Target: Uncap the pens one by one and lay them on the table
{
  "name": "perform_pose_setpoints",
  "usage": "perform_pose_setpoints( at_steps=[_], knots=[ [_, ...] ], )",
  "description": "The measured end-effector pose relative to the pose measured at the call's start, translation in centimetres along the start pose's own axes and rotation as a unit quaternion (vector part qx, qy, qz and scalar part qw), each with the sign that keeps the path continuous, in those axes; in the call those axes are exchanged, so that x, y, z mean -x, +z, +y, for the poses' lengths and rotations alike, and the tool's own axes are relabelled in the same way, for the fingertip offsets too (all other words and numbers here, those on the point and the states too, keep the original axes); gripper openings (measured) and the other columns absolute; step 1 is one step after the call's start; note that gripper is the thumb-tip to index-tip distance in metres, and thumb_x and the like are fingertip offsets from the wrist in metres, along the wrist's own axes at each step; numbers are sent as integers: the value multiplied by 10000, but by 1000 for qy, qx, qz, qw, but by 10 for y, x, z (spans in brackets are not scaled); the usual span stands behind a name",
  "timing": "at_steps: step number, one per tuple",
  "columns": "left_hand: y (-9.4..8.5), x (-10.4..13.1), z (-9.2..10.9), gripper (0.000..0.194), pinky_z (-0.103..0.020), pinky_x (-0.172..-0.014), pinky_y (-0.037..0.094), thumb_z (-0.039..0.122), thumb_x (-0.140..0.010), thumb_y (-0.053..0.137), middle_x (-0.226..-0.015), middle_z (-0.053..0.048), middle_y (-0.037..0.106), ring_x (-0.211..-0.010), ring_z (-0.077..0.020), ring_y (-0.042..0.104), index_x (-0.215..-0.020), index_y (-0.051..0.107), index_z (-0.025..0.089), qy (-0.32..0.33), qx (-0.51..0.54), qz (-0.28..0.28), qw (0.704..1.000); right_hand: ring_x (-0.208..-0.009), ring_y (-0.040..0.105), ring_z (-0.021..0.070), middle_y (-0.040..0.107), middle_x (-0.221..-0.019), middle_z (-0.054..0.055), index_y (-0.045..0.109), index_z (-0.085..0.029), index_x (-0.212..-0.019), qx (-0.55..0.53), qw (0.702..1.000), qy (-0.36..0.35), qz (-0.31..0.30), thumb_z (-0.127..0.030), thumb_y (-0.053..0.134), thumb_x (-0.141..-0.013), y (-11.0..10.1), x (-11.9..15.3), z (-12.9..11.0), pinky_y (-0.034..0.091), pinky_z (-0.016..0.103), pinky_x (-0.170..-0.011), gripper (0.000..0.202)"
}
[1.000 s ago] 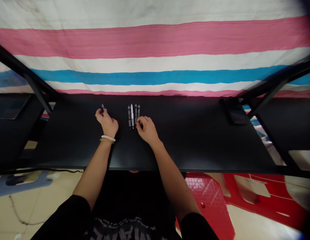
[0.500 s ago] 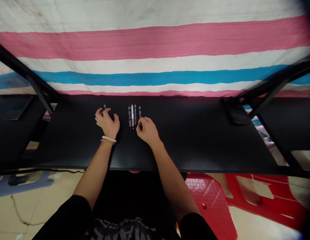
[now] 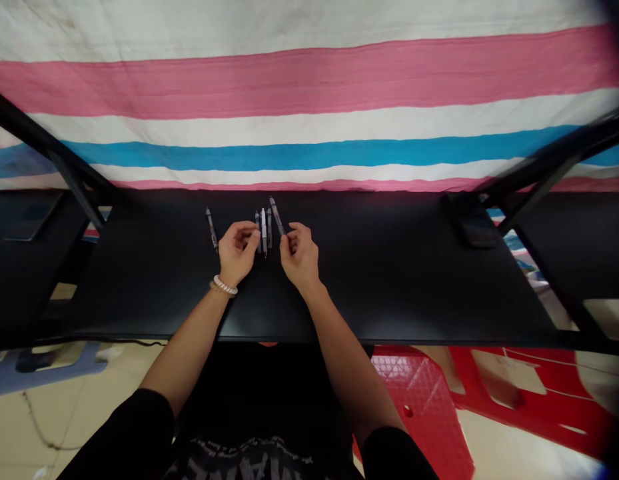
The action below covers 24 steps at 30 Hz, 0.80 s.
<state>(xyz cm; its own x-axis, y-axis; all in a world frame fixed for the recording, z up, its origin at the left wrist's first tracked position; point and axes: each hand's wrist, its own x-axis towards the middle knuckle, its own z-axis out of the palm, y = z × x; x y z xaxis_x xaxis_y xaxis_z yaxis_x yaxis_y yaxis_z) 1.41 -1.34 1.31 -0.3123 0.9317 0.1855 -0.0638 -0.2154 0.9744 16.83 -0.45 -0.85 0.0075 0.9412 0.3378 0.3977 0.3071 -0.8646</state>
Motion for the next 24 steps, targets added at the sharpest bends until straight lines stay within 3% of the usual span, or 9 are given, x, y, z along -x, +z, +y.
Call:
perform_pose_setpoints(
  at_steps=[3, 5, 9, 13, 17, 20, 24],
  knots=[
    [1, -2, 3, 498, -367, -907, 549, 409, -750, 872, -1135, -108, 736, -979, -213, 727, -1160, 664, 218, -107, 146, -73, 981, -713, 617, 180, 676, -947, 77, 621, -221, -1163, -40, 997, -31, -52, -338, 496, -1001, -2, 1, -7, 536, 331, -685, 235],
    [-2, -4, 7, 512, -375, -927, 560, 437, -757, 871, -1102, -101, 758, -981, -210, 741, -1166, 655, 217, -138, 193, -95, 967, -731, 618, 188, 676, -936, 79, 672, -230, -1074, -46, 994, -45, -88, -375, 491, -1015, -5, 0, -12, 536, 340, -689, 239],
    [-6, -5, 12, 354, -323, -873, 591, 394, -760, 879, -970, -56, 778, -912, -180, 755, -956, 661, 196, -151, 222, -103, 958, -713, 629, 177, 676, -864, 58, 671, -226, -1029, -111, 990, -12, -84, -515, 510, -1008, -6, -1, -17, 536, 325, -676, 331],
    [-2, -3, 13, 343, -325, -883, 596, 371, -755, 886, -983, -66, 783, -952, -190, 757, -924, 648, 191, -156, 219, -112, 957, -472, 545, 116, 632, -658, 2, 621, -211, -893, -192, 967, 94, -137, -683, 510, -958, -4, -1, -17, 444, 247, -470, 489],
    [2, 0, 9, 356, -293, -872, 591, 372, -731, 903, -972, -67, 783, -955, -180, 755, -909, 661, 181, -153, 211, -81, 962, -413, 505, 104, 597, -584, -2, 619, -200, -728, -187, 965, 108, -150, -673, 523, -958, -6, -1, -18, 403, 240, -418, 535],
    [3, 1, 5, 342, -261, -837, 592, 364, -717, 912, -921, -61, 782, -891, -157, 755, -875, 685, 164, -170, 215, -55, 960, -461, 533, 121, 623, -632, 6, 727, -197, -837, -137, 983, 44, -114, -559, 545, -986, -7, 0, -19, 479, 274, -496, 432],
    [0, -2, 3, 304, -248, -820, 594, 332, -703, 923, -876, -49, 786, -858, -147, 755, -828, 707, 158, -188, 223, -32, 956, -785, 702, 187, 742, -927, 63, 766, -232, -1081, -142, 987, -14, -71, -481, 674, -924, -4, 0, -15, 598, 342, -745, 309]
  ],
)
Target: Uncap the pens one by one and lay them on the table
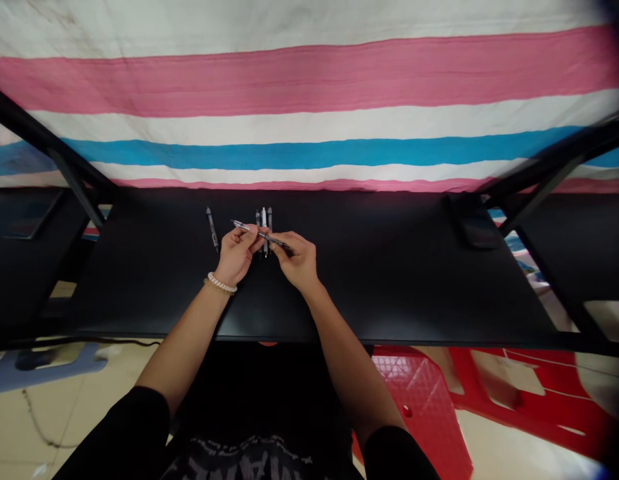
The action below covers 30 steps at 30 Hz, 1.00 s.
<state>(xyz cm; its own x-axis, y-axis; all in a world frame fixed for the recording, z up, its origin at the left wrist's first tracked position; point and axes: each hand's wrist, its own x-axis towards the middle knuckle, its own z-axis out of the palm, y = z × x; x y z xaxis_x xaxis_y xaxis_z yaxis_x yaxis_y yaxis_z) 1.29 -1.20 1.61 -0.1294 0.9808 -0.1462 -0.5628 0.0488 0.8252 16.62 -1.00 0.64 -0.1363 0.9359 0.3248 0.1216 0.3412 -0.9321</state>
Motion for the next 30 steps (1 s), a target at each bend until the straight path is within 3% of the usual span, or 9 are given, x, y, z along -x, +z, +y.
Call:
perform_pose_setpoints(
  at_steps=[5, 9, 12, 16, 20, 22, 24, 28, 30],
  knots=[
    [-3, -2, 4, 318, -258, -835, 598, 321, -685, 934, -940, -70, 795, -902, -164, 762, -854, 723, 153, 1, 8, -9, 1000, -595, 660, 144, 696, -739, 32, 767, -191, -996, -100, 990, 95, 8, -594, 677, -892, 1, -2, 8, 586, 289, -578, 425],
    [-4, -2, 3, 298, -279, -868, 599, 327, -709, 919, -942, -57, 792, -936, -173, 762, -856, 714, 167, 5, 3, -6, 1000, -795, 717, 174, 730, -953, 57, 747, -234, -1077, -128, 990, 62, 24, -541, 836, -768, -1, -4, 10, 620, 304, -688, 445],
    [-4, -3, 2, 285, -301, -893, 599, 326, -727, 908, -961, -55, 791, -955, -180, 760, -866, 711, 174, 10, -3, -12, 1000, -617, 675, 145, 708, -782, 33, 740, -213, -1046, -141, 985, 95, 7, -589, 739, -853, 0, -5, 10, 577, 271, -543, 422],
    [-5, -3, 1, 272, -316, -911, 597, 329, -757, 889, -968, -62, 789, -976, -187, 758, -880, 701, 175, 13, -9, -17, 1000, -774, 724, 167, 743, -936, 58, 745, -216, -1013, -149, 987, 57, 34, -540, 828, -782, 0, -4, 8, 609, 278, -646, 407],
    [-4, -2, 2, 301, -292, -877, 604, 337, -728, 910, -969, -61, 791, -948, -176, 759, -877, 708, 171, 15, 0, -28, 999, -590, 667, 145, 706, -744, 30, 742, -204, -985, -153, 983, 99, 23, -582, 724, -867, -1, -5, 7, 573, 277, -529, 396],
    [-3, -1, 2, 307, -276, -866, 605, 330, -709, 922, -953, -56, 793, -932, -168, 761, -870, 715, 170, 15, 10, -28, 999, -701, 705, 164, 722, -822, 49, 743, -205, -906, -138, 987, 76, 35, -565, 783, -818, -2, -5, 7, 608, 294, -618, 373],
    [-3, -1, 3, 306, -261, -856, 605, 322, -703, 927, -945, -53, 794, -925, -161, 762, -868, 720, 169, 15, 16, -27, 999, -800, 723, 175, 735, -919, 55, 742, -222, -985, -136, 988, 62, 44, -553, 833, -770, -2, -5, 7, 622, 293, -675, 405],
    [-3, -1, 3, 304, -252, -842, 607, 327, -704, 926, -954, -55, 795, -923, -159, 762, -870, 726, 169, 11, 14, -31, 999, -505, 614, 119, 678, -698, 11, 732, -201, -1019, -141, 983, 114, 8, -640, 682, -878, -1, -5, 8, 526, 238, -438, 463],
    [-3, -1, 3, 303, -254, -849, 606, 330, -703, 926, -949, -49, 795, -926, -159, 762, -866, 725, 172, 13, 15, -30, 999, -594, 659, 129, 713, -807, 35, 737, -204, -970, -131, 987, 92, 17, -633, 745, -827, -1, -5, 8, 569, 245, -497, 452]
  ],
)
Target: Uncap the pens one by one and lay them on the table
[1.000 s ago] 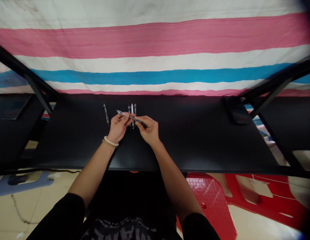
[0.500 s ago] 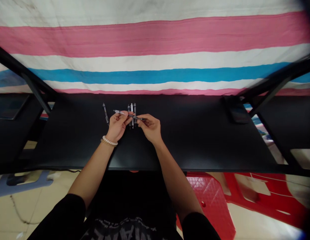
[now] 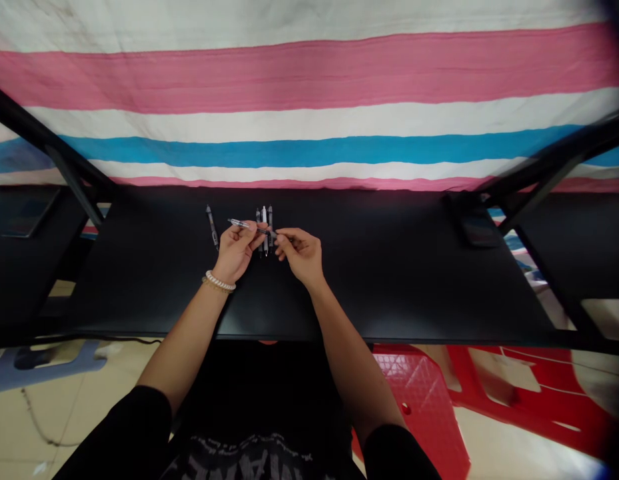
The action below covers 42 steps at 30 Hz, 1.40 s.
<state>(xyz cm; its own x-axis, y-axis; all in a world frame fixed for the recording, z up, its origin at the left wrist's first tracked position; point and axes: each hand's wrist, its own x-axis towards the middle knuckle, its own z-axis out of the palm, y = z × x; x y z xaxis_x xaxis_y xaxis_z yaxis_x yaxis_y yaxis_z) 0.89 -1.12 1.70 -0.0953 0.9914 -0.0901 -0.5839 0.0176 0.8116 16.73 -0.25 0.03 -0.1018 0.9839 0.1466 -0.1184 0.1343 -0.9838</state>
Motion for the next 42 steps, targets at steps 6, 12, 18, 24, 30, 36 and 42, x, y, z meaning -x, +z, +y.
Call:
perform_pose_setpoints(
  at_steps=[6, 12, 18, 24, 30, 36, 42],
  knots=[
    [1, 1, 0, 322, -254, -848, 602, 347, -698, 928, -961, -51, 796, -930, -164, 763, -871, 722, 172, -2, -6, -5, 1000, -479, 589, 100, 678, -711, 3, 729, -207, -1036, -6, 999, 22, -22, -631, 679, -886, -1, -1, 1, 501, 220, -413, 453],
    [1, 1, 0, 314, -259, -868, 598, 341, -707, 924, -957, -48, 795, -923, -154, 760, -869, 716, 170, -5, -5, -3, 1000, -658, 674, 127, 728, -869, 29, 734, -227, -1083, -15, 1000, -18, -10, -575, 812, -785, 1, 0, -1, 583, 244, -551, 465],
    [-2, -1, 1, 280, -265, -859, 604, 333, -746, 898, -962, -49, 789, -936, -163, 760, -874, 708, 173, 5, -12, 13, 1000, -570, 649, 118, 723, -758, 24, 759, -196, -947, -17, 1000, 3, 11, -577, 774, -821, -1, -1, -2, 570, 250, -519, 402],
    [-9, -7, 3, 223, -267, -893, 597, 325, -796, 861, -971, -36, 786, -940, -154, 762, -875, 700, 191, 17, -6, 57, 998, -567, 647, 124, 726, -758, 28, 747, -199, -928, -6, 999, 17, 35, -598, 785, -788, -3, -3, -5, 572, 262, -514, 424],
    [-7, -5, 0, 251, -274, -884, 590, 330, -783, 870, -970, -41, 782, -939, -156, 758, -875, 685, 187, 12, -25, 47, 999, -574, 654, 124, 715, -745, 21, 732, -193, -912, -11, 999, 21, 22, -602, 797, -774, -1, -2, -7, 569, 256, -514, 436],
    [-1, 0, -3, 332, -278, -864, 584, 367, -729, 906, -938, -50, 783, -924, -163, 754, -882, 682, 175, -7, -42, 13, 999, -604, 672, 124, 717, -760, 12, 724, -194, -872, -39, 999, -4, 15, -528, 860, -738, 3, 1, -5, 569, 248, -535, 384],
    [2, 3, -1, 367, -277, -849, 588, 378, -695, 927, -926, -43, 782, -906, -160, 751, -881, 685, 176, -7, -43, -10, 999, -559, 675, 138, 727, -700, 36, 704, -182, -810, -7, 999, 48, 0, -630, 777, -789, 4, 2, -4, 565, 254, -514, 454]
  ],
)
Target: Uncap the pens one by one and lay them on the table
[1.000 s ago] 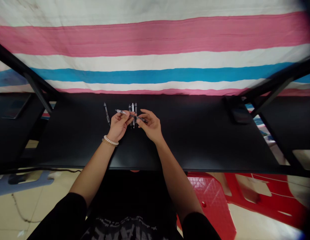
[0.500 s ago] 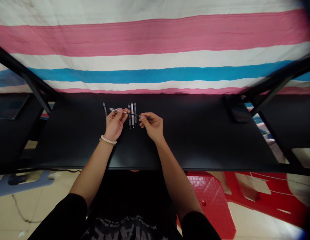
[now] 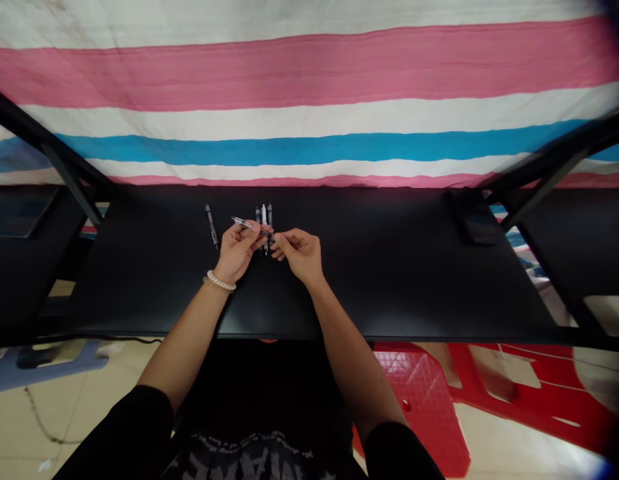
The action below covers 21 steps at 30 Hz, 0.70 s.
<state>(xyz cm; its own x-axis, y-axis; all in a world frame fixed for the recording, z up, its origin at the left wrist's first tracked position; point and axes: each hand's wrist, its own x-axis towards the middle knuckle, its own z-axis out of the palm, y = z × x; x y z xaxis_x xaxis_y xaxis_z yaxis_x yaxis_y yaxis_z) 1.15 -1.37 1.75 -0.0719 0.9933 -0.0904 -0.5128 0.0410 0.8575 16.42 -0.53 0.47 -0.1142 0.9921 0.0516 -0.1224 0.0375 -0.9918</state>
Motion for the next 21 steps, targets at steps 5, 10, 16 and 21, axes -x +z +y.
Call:
perform_pose_setpoints(
  at_steps=[5, 10, 16, 21],
  knots=[
    [-2, -2, 2, 340, -276, -869, 587, 372, -720, 913, -952, -43, 783, -928, -160, 752, -888, 686, 183, 19, 12, 18, 1000, -802, 745, 181, 774, -923, 57, 734, -214, -974, -2, 999, -43, 17, -583, 870, -694, -1, -1, 1, 619, 281, -665, 483],
    [-7, -5, 2, 274, -278, -869, 588, 348, -774, 878, -974, -45, 781, -967, -168, 751, -890, 684, 192, 23, 11, 35, 999, -619, 686, 149, 740, -762, 41, 765, -201, -892, 27, 1000, -14, 1, -635, 762, -798, -3, -2, 3, 596, 283, -580, 443],
    [-7, -5, 2, 292, -276, -864, 591, 351, -754, 891, -971, -44, 783, -955, -167, 754, -895, 691, 193, 27, 14, 35, 999, -696, 711, 171, 750, -803, 41, 772, -204, -909, 3, 1000, -21, 9, -625, 808, -752, -2, -3, 5, 632, 316, -645, 451],
    [-5, -4, 3, 288, -275, -863, 591, 356, -749, 894, -963, -40, 782, -946, -165, 752, -880, 694, 194, 27, 10, 28, 999, -668, 708, 167, 744, -767, 43, 769, -197, -905, 12, 1000, -15, 4, -627, 809, -749, -2, -2, 6, 611, 289, -599, 459]
  ],
)
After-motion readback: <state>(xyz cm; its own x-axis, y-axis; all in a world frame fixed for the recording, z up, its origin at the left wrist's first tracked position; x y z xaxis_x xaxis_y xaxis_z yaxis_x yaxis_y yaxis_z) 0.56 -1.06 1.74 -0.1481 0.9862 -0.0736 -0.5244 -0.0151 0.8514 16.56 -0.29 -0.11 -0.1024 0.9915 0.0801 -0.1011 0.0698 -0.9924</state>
